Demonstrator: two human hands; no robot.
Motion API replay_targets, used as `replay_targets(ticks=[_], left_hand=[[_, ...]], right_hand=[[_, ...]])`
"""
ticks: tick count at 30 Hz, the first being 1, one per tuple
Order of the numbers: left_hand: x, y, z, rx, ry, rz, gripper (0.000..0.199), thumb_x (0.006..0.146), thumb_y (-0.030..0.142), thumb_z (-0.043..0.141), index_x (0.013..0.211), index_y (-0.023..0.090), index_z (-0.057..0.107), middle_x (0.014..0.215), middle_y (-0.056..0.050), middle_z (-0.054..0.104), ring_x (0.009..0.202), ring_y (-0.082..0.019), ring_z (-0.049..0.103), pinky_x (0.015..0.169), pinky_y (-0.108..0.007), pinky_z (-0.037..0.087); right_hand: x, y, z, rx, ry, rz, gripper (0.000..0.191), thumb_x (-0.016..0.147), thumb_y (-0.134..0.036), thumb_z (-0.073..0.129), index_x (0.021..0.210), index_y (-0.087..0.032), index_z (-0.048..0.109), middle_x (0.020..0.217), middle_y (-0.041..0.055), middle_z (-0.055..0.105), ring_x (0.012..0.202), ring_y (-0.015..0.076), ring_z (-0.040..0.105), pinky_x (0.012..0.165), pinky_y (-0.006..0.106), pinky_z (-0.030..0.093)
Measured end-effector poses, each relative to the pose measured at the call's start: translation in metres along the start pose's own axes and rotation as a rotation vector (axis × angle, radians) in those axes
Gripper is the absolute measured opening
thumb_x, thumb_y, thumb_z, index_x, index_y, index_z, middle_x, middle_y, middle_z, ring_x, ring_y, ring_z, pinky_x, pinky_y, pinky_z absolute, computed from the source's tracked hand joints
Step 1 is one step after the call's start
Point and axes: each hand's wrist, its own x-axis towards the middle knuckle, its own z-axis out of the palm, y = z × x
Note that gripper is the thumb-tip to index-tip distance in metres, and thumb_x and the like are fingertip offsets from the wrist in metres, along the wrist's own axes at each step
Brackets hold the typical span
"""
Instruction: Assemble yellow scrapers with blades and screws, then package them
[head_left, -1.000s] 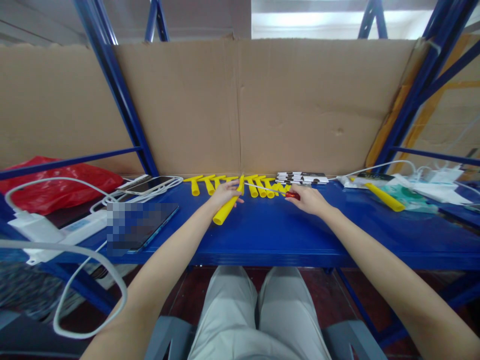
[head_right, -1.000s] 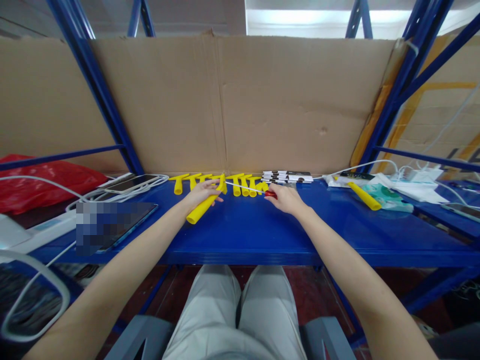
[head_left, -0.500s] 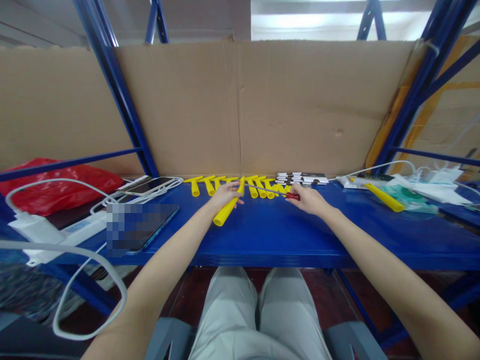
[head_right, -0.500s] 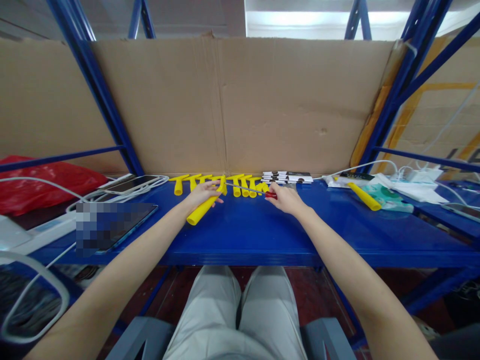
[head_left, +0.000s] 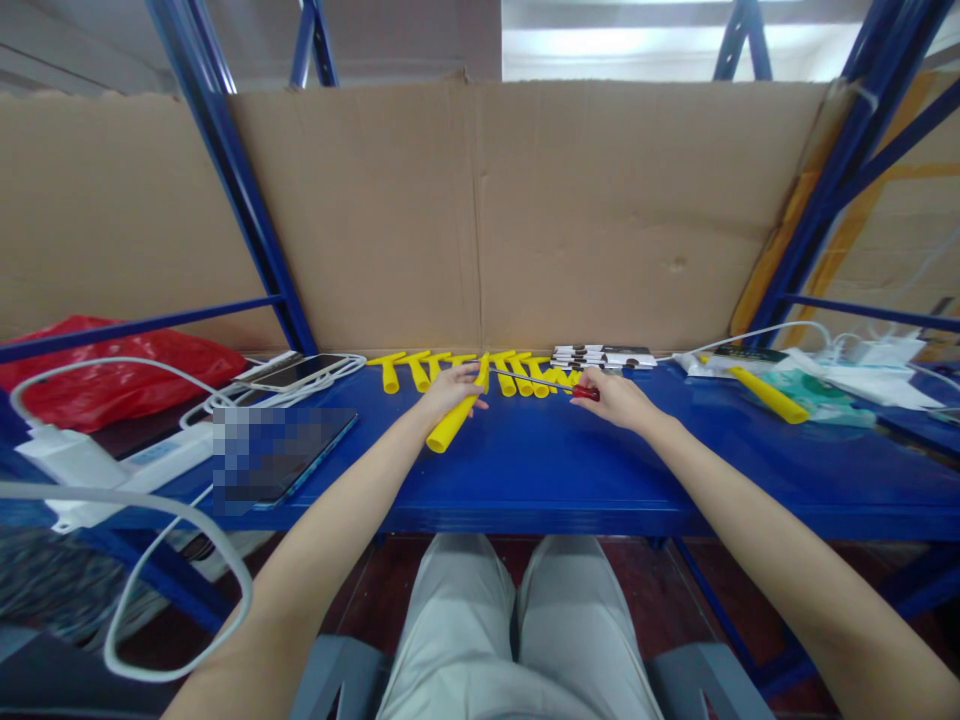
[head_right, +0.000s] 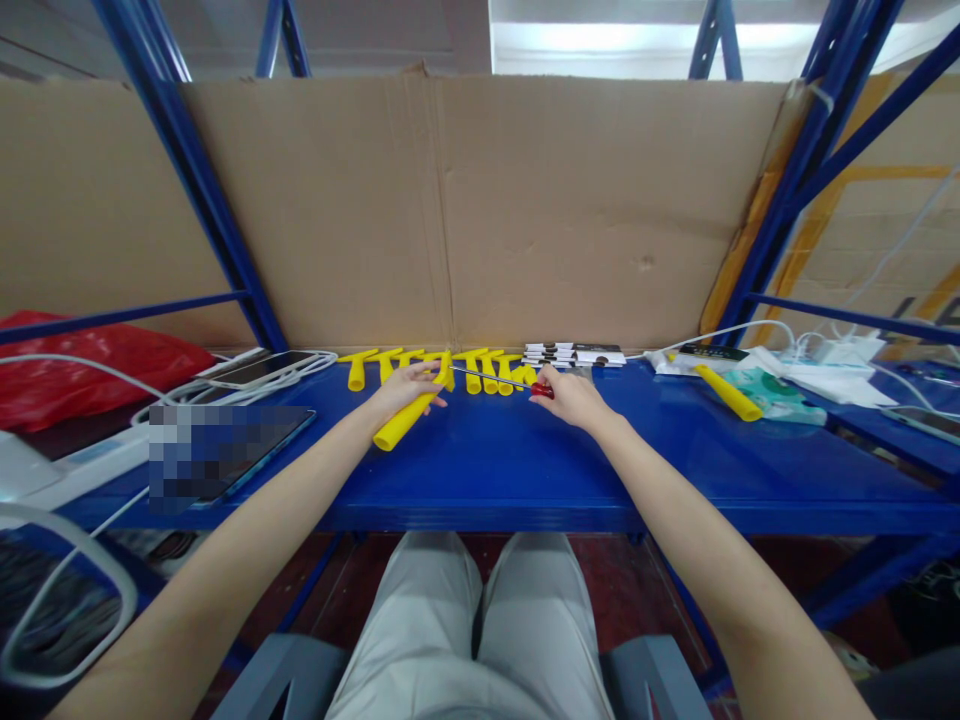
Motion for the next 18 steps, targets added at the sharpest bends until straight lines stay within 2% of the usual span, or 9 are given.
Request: replay_targets(ticks=[4,10,18], left_hand=[[-0.0016,0.0010,0.0007,0.019,-0.006,0.007,0.064,0.075,0.002,0.057,0.136,0.014,0.042,0.133,-0.022,0.049,0.054,-0.011,0.065,0.040,-0.019,0.044],[-0.0027,0.0021,0.0013,0.008,-0.007,0.011,0.063,0.076,0.000,0.054,0.136,0.013,0.041,0.133,-0.022,0.049,0.052,-0.010,0.065,0.038,-0.018,0.043],[-0.0022,0.0017,0.0012,-0.017,-0.005,0.011,0.064,0.075,0.000,0.057,0.136,0.013,0.043,0.126,-0.021,0.054,0.050,-0.010,0.064,0.038,-0.018,0.043]], right_hand=[[-0.0008,-0.0012,-0.0018,-0.028,0.014,0.001,0.015,0.083,-0.035,0.054,0.088,-0.021,0.054,0.082,0.0053,0.069,0.071,0.0197,0.063,0.056,0.025,0.035],[-0.0026,-0.0044,-0.0043,-0.076,0.010,-0.019,0.016,0.085,-0.037,0.051,0.085,-0.021,0.054,0.079,0.0049,0.069,0.068,0.0187,0.062,0.053,0.025,0.031],[-0.0019,-0.0032,-0.0032,-0.080,-0.033,-0.003,0.021,0.087,-0.038,0.048,0.091,-0.020,0.057,0.086,0.0070,0.070,0.073,0.0206,0.063,0.057,0.026,0.036]])
